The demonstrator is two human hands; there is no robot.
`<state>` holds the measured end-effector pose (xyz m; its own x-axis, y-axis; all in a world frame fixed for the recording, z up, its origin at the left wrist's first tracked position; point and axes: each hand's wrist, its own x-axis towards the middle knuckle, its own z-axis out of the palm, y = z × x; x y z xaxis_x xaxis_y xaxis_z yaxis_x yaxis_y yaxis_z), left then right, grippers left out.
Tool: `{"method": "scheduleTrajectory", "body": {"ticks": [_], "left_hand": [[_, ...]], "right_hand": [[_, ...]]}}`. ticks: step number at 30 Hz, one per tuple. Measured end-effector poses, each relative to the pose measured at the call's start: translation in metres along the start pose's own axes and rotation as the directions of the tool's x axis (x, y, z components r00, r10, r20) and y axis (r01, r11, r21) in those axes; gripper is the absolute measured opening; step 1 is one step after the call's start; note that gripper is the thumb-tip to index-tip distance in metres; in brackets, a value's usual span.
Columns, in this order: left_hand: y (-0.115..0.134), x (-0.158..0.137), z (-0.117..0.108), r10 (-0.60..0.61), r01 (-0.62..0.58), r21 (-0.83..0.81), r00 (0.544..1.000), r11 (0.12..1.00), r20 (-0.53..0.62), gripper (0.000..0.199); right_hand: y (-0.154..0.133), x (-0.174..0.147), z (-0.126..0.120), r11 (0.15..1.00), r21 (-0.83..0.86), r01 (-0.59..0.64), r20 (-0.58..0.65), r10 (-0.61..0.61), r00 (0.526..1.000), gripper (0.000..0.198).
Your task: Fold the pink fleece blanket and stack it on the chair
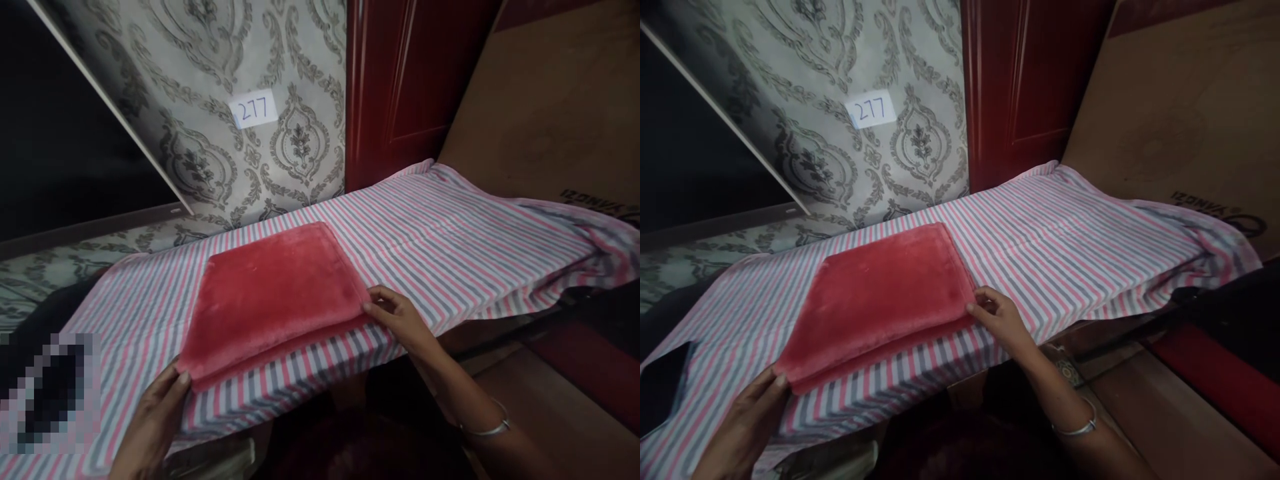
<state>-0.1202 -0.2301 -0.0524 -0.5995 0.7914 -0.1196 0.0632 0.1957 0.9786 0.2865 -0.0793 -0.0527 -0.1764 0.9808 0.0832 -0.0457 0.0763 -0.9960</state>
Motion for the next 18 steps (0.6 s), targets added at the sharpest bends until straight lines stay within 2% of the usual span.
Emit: {"method": "scheduleTrajectory", "body": {"ticks": [3,6,8,10,13,15,18], "left_hand": [[0.006,-0.005,0.003,0.033,-0.032,-0.052,0.999,0.998,0.018,0.059],[0.011,-0.010,0.003,0.081,-0.079,0.084,0.997,0.993,-0.011,0.061],[0.012,-0.012,0.001,0.067,-0.061,0.203,0.998,0.977,-0.021,0.062],[0.012,-0.012,0.000,0.045,-0.035,0.222,0.998,0.974,-0.039,0.061],[0.015,-0.008,0.000,0.027,-0.020,0.162,0.999,0.987,-0.037,0.055],[0.020,-0.002,0.002,0.021,-0.007,0.196,0.997,0.981,-0.070,0.048],[0.029,0.008,0.007,0.032,-0.001,0.260,0.992,0.966,-0.118,0.037]], "right_hand": [[0.001,0.001,-0.003,1.000,-0.005,0.014,-0.080,-0.015,0.997,0.038],[0.005,0.001,-0.006,0.999,-0.046,0.016,-0.101,-0.021,0.995,0.037],[0.008,0.001,-0.006,0.998,-0.055,0.016,-0.086,-0.021,0.996,0.040],[0.010,0.001,-0.004,0.999,-0.039,0.013,-0.063,-0.015,0.998,0.041],[0.008,0.001,-0.002,0.999,-0.035,0.019,-0.021,-0.020,1.000,0.040],[0.006,0.002,-0.002,0.996,-0.078,0.038,-0.002,-0.038,0.999,0.039],[0.004,0.005,-0.002,0.973,-0.214,0.089,-0.052,-0.102,0.993,0.036]]}}
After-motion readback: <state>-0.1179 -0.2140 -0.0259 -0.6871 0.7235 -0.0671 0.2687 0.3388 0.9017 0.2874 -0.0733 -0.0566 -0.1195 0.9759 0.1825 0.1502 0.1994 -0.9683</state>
